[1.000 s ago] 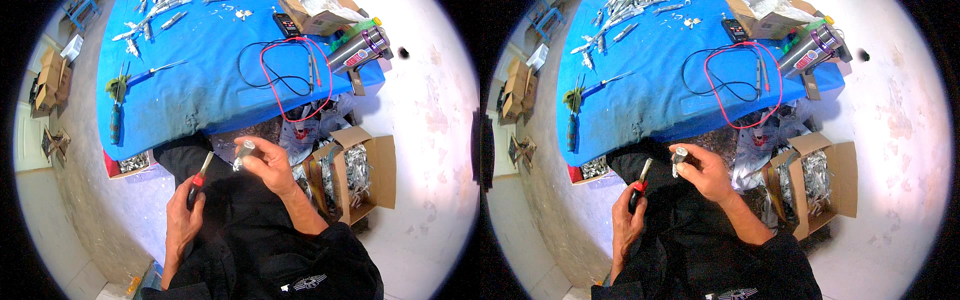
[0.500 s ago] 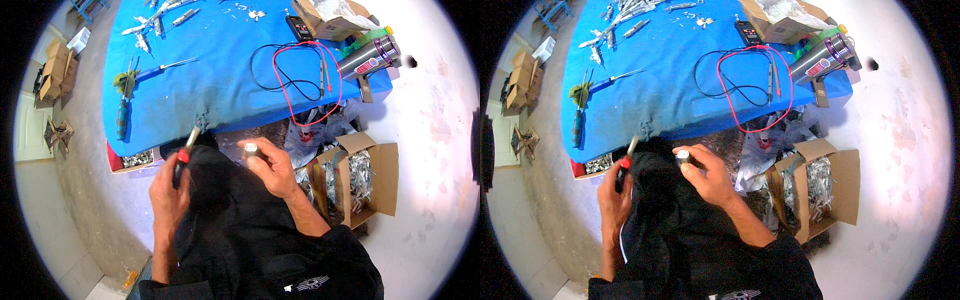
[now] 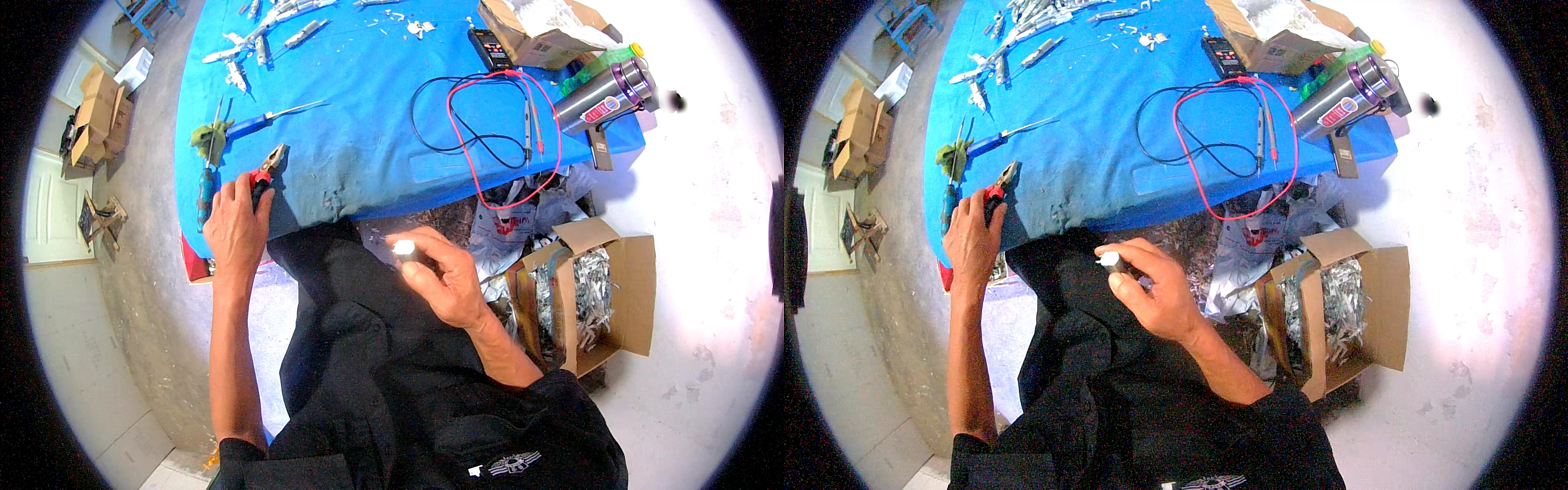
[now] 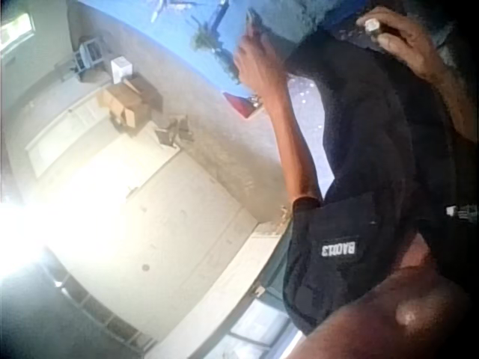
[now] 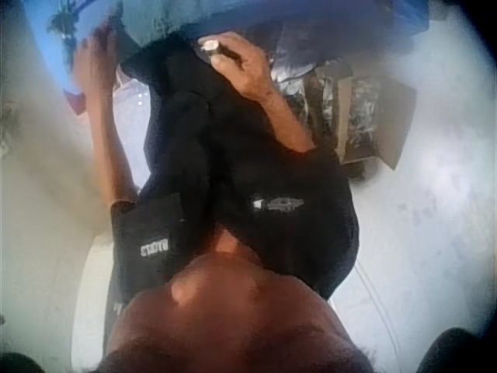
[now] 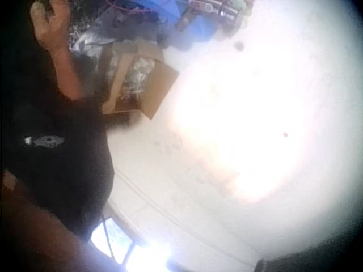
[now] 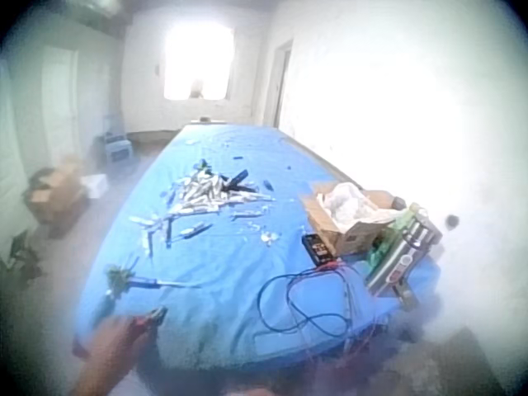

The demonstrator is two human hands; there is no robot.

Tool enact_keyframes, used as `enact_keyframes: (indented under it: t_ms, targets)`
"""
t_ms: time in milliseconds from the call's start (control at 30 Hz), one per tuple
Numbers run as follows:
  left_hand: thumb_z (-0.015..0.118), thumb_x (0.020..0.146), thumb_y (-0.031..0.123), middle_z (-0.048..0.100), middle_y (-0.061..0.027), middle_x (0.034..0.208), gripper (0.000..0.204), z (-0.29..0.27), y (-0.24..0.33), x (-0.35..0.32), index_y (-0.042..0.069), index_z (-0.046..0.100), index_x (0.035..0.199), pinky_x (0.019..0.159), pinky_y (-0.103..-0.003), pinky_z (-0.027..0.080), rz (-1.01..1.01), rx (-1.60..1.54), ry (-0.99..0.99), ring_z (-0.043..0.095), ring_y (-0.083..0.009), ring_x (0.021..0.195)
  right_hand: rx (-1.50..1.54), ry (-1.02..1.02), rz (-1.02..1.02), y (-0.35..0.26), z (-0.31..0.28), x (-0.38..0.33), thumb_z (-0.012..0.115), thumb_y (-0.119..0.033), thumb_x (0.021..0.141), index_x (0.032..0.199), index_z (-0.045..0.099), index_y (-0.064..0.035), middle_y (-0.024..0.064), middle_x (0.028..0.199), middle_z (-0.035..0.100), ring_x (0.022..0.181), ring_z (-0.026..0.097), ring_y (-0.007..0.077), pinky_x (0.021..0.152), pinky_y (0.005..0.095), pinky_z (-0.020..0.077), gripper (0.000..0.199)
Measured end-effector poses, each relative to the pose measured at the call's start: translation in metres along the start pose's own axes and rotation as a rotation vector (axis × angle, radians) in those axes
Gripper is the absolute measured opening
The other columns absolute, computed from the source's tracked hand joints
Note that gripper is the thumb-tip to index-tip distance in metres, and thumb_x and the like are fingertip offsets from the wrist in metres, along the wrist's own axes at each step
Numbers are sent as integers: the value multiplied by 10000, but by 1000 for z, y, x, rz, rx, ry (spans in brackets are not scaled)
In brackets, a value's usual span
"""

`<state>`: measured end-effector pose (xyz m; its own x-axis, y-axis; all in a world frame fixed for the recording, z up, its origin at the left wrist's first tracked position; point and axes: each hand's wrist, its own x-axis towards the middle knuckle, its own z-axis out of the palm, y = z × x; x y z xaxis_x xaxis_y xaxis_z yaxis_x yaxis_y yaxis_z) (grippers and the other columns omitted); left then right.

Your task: The person assembles small metal cylindrical components at a table using a screwdriver and pliers. They pick up a metal housing, insert a small white part, and use a screwdriver to tighten a screw, occasionally using pliers to hold or adjust the pieces.

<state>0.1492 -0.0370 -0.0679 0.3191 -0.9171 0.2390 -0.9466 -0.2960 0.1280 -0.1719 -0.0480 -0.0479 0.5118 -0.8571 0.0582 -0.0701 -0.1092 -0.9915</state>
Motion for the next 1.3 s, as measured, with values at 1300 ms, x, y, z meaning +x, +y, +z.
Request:
enact_keyframes:
  t_ms: [1300]
  targets:
    - [754,739,-83,696,-122,980,306,-57,95,-80,23,670,1014,696,-394,573,471,-707,174,691,-310,819,653,-95,349,-1,28,-18,623,-210,1073,1317,665,44,-21,1004,673,884,580,64,784,247,490,354]
